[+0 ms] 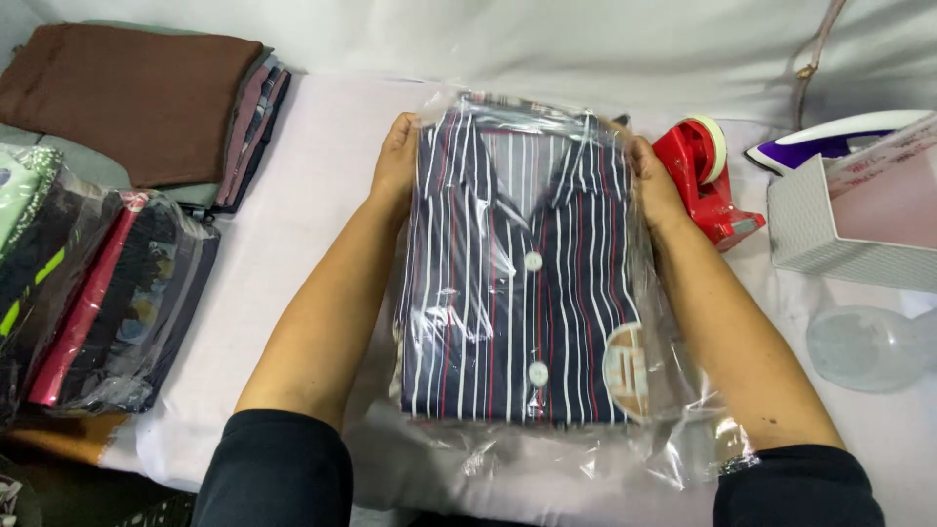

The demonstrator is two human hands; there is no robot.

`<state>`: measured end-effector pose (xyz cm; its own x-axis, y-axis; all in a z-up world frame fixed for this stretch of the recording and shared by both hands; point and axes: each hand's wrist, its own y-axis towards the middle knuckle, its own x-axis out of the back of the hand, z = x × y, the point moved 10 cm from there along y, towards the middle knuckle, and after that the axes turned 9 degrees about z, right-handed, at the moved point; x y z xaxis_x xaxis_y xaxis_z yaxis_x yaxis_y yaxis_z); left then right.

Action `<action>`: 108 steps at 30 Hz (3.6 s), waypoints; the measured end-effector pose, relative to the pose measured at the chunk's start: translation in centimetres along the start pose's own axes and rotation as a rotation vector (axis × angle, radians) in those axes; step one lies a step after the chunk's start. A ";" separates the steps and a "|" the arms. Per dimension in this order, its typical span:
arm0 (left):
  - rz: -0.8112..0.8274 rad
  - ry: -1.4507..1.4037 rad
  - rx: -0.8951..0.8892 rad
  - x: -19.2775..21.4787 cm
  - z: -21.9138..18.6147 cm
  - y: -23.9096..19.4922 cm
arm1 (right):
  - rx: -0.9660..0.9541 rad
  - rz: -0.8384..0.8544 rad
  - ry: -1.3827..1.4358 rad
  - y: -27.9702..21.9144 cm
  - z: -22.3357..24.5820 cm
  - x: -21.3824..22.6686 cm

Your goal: Packing folded garments into clear plastic bags and sealing them with tape.

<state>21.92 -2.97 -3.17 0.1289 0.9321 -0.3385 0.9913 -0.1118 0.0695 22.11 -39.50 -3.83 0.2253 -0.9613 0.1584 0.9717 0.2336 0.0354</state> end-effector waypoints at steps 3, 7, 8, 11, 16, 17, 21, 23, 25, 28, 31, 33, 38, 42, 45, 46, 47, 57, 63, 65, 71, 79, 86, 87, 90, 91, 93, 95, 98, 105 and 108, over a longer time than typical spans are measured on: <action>0.003 0.034 0.063 1.4 2.0 2.6 | -0.143 0.025 0.255 2.1 -2.3 -0.2; 0.025 0.205 0.042 3.2 4.5 4.2 | -0.196 0.051 0.486 3.1 -4.7 -1.1; 0.003 0.251 0.009 3.6 4.4 4.1 | -0.230 0.008 0.526 2.8 -5.1 -0.8; -0.103 0.262 0.016 4.7 1.7 2.5 | -0.124 -0.056 0.408 3.0 -6.7 1.6; -0.098 0.161 0.150 8.2 -2.1 -4.1 | 0.048 0.011 -0.243 -3.3 2.8 1.7; -0.091 0.199 0.175 8.1 -3.0 -6.0 | 0.002 0.003 -0.330 -4.9 3.9 1.9; 0.089 0.263 0.321 0.8 -2.5 -11.6 | -0.333 -0.118 -0.123 -9.0 3.3 0.9; 0.226 0.555 0.217 -2.7 -2.4 -11.7 | -0.178 0.150 0.008 -8.6 1.2 -2.3; 0.171 0.580 0.248 -3.4 -2.1 -9.9 | -0.136 0.141 -0.017 -9.0 1.9 -3.2; 0.092 0.634 0.248 -2.4 -1.1 -8.3 | -0.125 0.166 0.025 -10.9 3.8 -4.2; 0.081 0.550 0.186 -0.8 -1.3 -8.9 | -0.154 0.159 -0.028 -15.5 7.0 -4.1; 0.094 0.445 0.154 -0.2 -2.4 -11.4 | -0.145 0.115 -0.144 -19.8 8.3 -3.0; 0.030 0.639 0.240 2.4 -4.5 -23.6 | 0.225 0.375 -0.060 -30.7 11.8 -5.4; -0.012 0.625 0.321 1.1 -4.1 -31.1 | 0.361 0.270 -0.121 -33.7 9.3 -5.6; 0.038 0.730 0.356 0.4 -1.8 -34.0 | 0.240 0.090 0.114 -34.2 6.4 -4.7; 0.050 0.544 0.267 -0.1 -1.7 -34.4 | 0.222 0.065 0.152 -34.3 7.3 -5.3; 0.057 0.360 0.171 -0.4 -2.0 -34.6 | 0.209 0.044 0.188 -34.1 8.5 -5.9; -0.087 0.218 0.081 1.2 -1.8 -37.9 | 0.415 -0.072 0.072 -37.0 6.8 -3.2; -0.278 -0.043 0.016 2.6 -2.4 -38.7 | 0.434 -0.181 -0.050 -38.2 6.7 -2.4; -0.307 -0.123 0.072 2.9 -1.4 -38.6 | 0.415 -0.189 -0.152 -38.5 6.8 -2.6; -0.132 -0.083 0.024 1.3 -2.9 -39.7 | 0.306 -0.190 -0.077 -39.3 7.4 -4.0; -0.201 -0.005 -0.164 2.3 -8.2 -37.5 | 0.376 -0.065 -0.034 -39.2 5.8 -3.7; -0.185 0.554 0.131 9.2 -7.4 -32.3 | 0.276 -0.136 0.233 -37.7 2.8 -1.4; -0.181 0.558 0.128 8.4 -7.4 -31.6 | 0.279 -0.141 0.235 -37.5 2.9 -1.3; 0.208 0.154 0.310 2.7 -3.3 -29.8 | 0.262 -0.176 0.326 -37.5 2.5 -0.9; 0.234 0.346 0.395 2.0 -1.8 -29.4 | 0.260 -0.174 0.323 -37.5 2.5 -1.0; 0.265 0.541 0.475 1.5 0.0 -28.0 | 0.260 -0.178 0.318 -37.5 2.3 -1.0; 0.389 0.113 0.359 -0.4 0.3 -26.1 | 0.218 -0.190 0.231 -37.3 1.9 -0.9; 0.298 0.204 0.404 -0.9 -1.4 -24.8 | 0.197 -0.198 0.223 -37.3 1.1 -0.5; 0.383 0.795 0.517 -4.9 -0.8 -19.5 | 0.218 -0.181 0.227 -37.2 1.2 -0.8; 0.335 0.635 0.456 -5.4 -1.4 -17.4 | 0.187 -0.206 0.229 -37.0 -0.9 0.5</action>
<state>3.96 -5.58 -1.28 0.5128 0.8263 0.2330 0.8351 -0.4171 -0.3588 -13.66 -48.74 -5.95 0.0570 -0.9938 -0.0956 0.9732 0.0339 0.2273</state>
